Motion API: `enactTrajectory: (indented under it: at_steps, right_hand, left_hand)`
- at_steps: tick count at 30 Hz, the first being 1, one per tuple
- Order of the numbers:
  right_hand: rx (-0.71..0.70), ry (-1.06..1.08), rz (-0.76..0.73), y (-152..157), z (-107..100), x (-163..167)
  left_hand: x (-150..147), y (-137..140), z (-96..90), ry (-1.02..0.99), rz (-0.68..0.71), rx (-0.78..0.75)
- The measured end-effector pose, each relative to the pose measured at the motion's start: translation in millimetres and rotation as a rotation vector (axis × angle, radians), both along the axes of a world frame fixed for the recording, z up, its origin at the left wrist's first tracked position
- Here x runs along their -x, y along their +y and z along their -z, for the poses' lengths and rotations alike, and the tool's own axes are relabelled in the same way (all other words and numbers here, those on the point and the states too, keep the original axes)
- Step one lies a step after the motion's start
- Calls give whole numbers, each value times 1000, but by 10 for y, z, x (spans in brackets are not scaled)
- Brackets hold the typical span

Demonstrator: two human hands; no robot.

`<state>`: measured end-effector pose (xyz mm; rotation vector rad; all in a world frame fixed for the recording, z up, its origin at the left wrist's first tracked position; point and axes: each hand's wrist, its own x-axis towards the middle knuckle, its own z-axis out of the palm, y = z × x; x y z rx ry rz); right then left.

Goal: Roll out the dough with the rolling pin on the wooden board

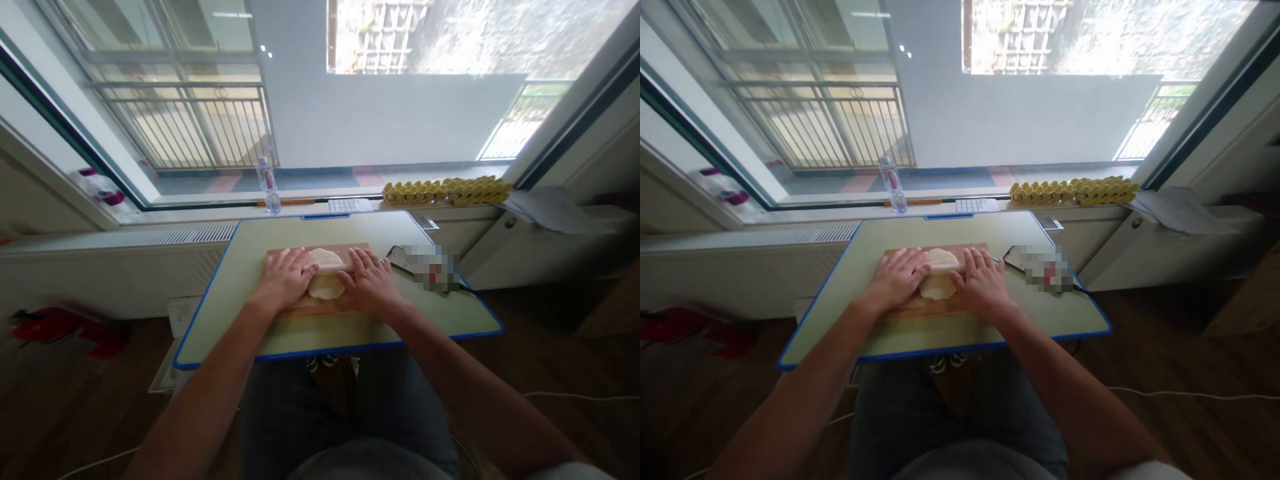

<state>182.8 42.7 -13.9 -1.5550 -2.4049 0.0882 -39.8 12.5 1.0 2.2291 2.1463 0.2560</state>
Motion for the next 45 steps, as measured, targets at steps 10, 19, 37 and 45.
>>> enactTrajectory:
  at_steps: [10, 19, 37, 45]
  right_hand:
    - [-111, 25, -22, -605, 125, -163]
    - [-109, 44, -26, -919, 195, -292]
    - [-129, 95, -43, -860, 40, -347]
    - [-185, 135, -21, -663, 215, -242]
  left_hand:
    - [-218, -686, 197, 7, -27, -203]
    - [-333, -1041, 278, 8, -20, -293]
    - [-330, -1096, 393, -55, -15, -345]
    - [-350, -1072, 375, -70, -21, -357]
